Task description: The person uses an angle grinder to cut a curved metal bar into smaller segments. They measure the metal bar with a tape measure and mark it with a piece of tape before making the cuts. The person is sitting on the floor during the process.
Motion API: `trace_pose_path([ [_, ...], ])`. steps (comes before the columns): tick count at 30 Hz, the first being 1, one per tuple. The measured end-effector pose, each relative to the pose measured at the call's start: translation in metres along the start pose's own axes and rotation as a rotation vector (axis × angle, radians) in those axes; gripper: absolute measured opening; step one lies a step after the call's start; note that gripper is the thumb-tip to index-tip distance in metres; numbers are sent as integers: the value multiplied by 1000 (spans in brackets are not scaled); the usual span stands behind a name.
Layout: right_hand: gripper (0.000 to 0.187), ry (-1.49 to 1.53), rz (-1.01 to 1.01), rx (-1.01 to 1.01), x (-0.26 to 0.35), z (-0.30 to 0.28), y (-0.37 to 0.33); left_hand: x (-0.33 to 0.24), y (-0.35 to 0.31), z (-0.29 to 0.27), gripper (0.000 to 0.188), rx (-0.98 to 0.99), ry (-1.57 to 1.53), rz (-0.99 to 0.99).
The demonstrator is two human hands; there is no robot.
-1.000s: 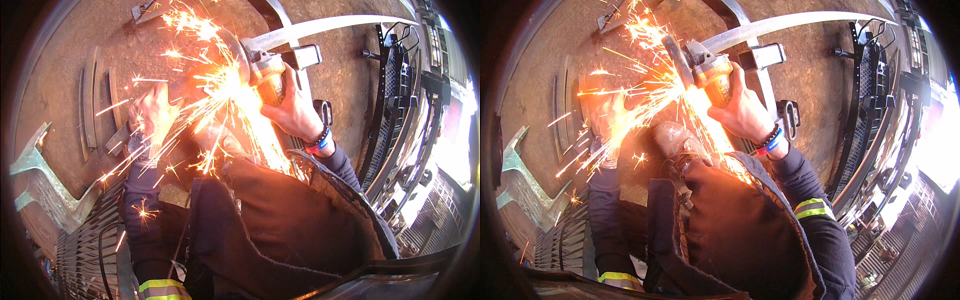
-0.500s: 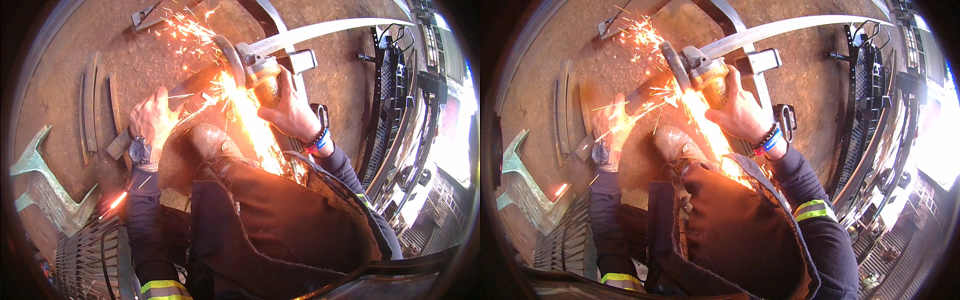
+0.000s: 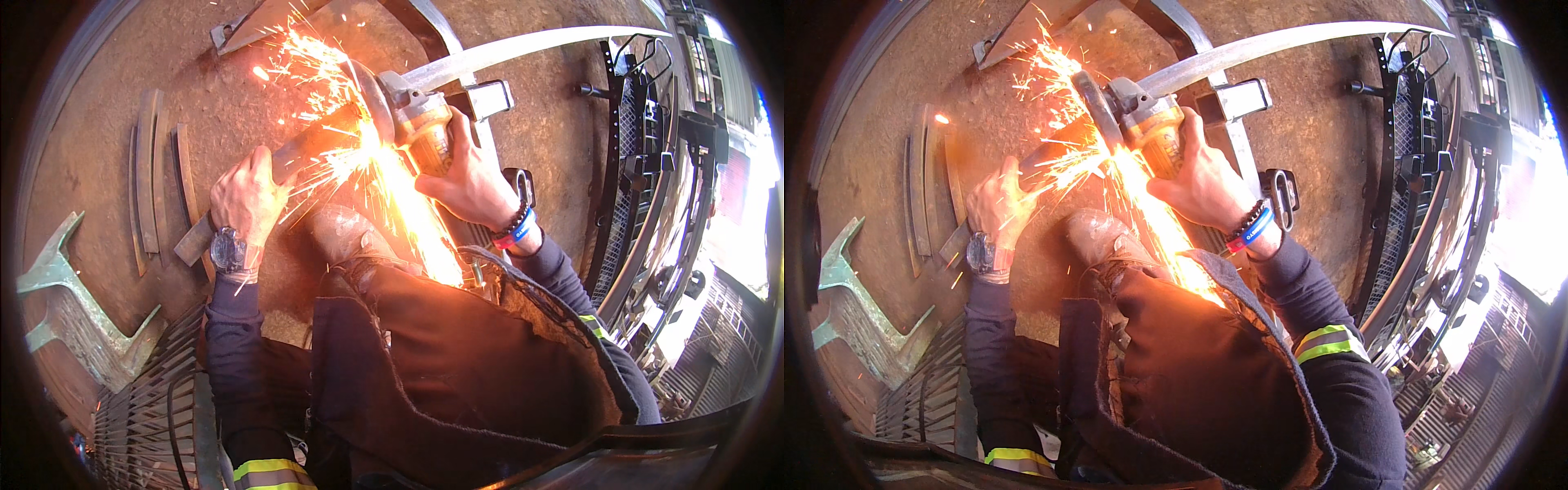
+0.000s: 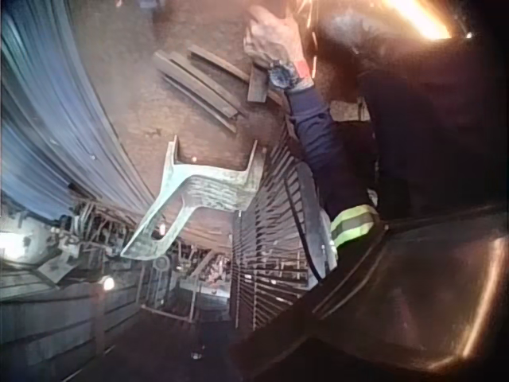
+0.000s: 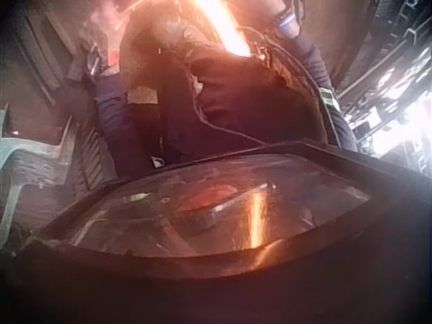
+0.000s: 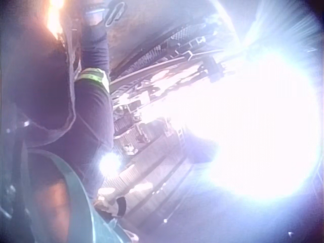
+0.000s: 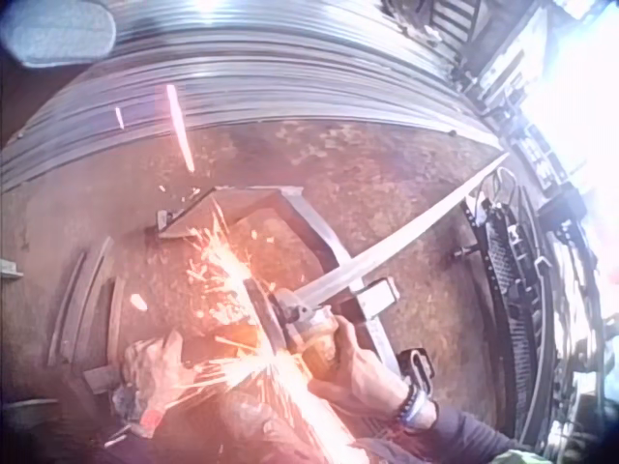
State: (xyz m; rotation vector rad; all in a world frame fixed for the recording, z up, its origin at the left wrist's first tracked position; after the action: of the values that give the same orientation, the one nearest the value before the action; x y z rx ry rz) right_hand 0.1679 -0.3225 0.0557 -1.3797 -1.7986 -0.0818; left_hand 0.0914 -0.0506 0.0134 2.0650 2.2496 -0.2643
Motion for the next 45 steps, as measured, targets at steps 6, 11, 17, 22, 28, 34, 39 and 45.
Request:
trace_pose_path([
  [6,106,27,28,-21,9,1,2,11,-12,6,40,-295,56,150],
  [11,103,110,71,-21,3,-2,10,5,-2,14,40,-251,109,112],
  [17,86,527,-103,-194,-23,-15,16,34,-2,14,43,-65,89,-119],
  [22,70,593,-33,-352,-23,-37,-5,94,-23,-1,53,-182,64,-332],
  [28,81,715,-66,-346,-48,-20,9,176,-52,-38,66,-109,99,-747],
  [34,67,759,-143,-349,8,-6,32,68,-48,-56,67,-151,-83,-271],
  [39,54,1092,-235,-157,60,24,79,-68,-40,-30,102,-286,-623,312],
  [45,48,1214,-286,5,111,69,114,-39,-39,-51,96,-475,-608,202],
])
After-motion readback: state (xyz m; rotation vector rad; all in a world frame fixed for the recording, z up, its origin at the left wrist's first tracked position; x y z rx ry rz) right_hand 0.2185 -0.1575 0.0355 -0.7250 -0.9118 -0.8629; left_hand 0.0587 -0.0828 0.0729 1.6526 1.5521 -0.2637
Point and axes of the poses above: each hand's wrist, its own y-axis towards the middle knuckle, its own z-axis out of the palm, x = y × z, the point moved 7 cm from there along y, towards the middle knuckle, and after that the axes turned 6 degrees about y, right-handed, at the moved point
